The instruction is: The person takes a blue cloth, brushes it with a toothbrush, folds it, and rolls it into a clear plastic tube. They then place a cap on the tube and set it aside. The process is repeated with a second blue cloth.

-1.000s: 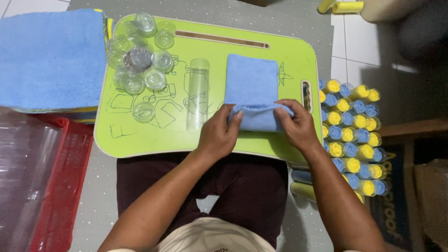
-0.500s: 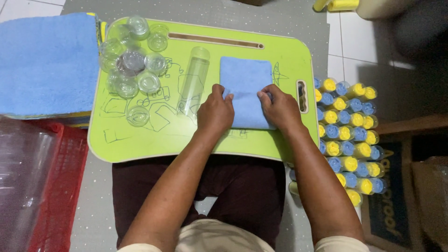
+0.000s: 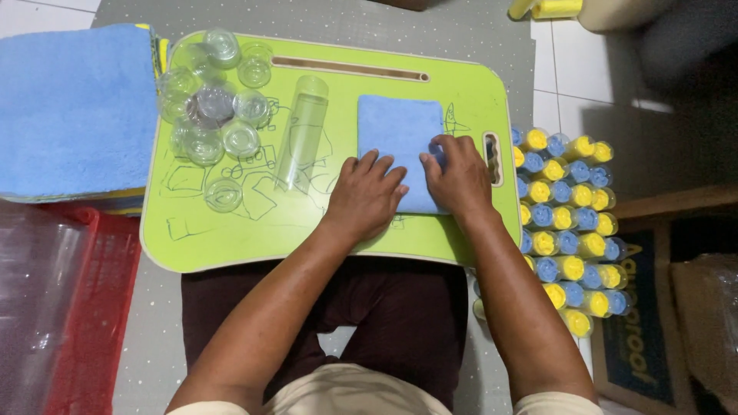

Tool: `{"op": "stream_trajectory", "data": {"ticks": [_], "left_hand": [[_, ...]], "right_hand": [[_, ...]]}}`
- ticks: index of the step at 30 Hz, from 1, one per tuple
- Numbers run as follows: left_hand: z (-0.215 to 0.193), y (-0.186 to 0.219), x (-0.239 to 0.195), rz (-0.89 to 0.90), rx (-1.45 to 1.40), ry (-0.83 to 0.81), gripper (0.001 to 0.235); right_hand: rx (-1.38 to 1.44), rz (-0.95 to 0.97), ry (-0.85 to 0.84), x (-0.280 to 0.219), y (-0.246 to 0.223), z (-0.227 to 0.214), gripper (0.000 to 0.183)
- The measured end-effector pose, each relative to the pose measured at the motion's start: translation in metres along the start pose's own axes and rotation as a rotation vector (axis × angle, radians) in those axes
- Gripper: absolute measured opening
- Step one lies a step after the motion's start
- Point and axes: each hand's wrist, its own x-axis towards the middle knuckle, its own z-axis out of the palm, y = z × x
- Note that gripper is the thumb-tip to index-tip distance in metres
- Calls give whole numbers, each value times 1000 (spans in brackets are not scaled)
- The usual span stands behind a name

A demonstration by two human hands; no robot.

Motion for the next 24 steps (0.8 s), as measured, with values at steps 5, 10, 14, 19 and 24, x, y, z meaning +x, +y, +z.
{"op": "stream_trajectory", "data": {"ticks": [5, 10, 14, 19, 24], "left_hand": [[-12, 2, -2, -99, -91, -252, 45], [-27, 2, 0, -175, -141, -348, 50], [-36, 1, 5, -215, -152, -478, 55], [-34, 1, 17, -204, -80, -592, 58], [-29, 10, 21, -97, -68, -396, 50]], "right_hand": [[-187, -359, 305, -19, -10, -1, 25], [-4, -148, -327, -36, -36, -21, 57], [-41, -140, -380, -38, -27, -15, 62], [-3, -220, -279, -22, 4, -1, 49], [190, -285, 14, 57, 26, 3, 32]]}}
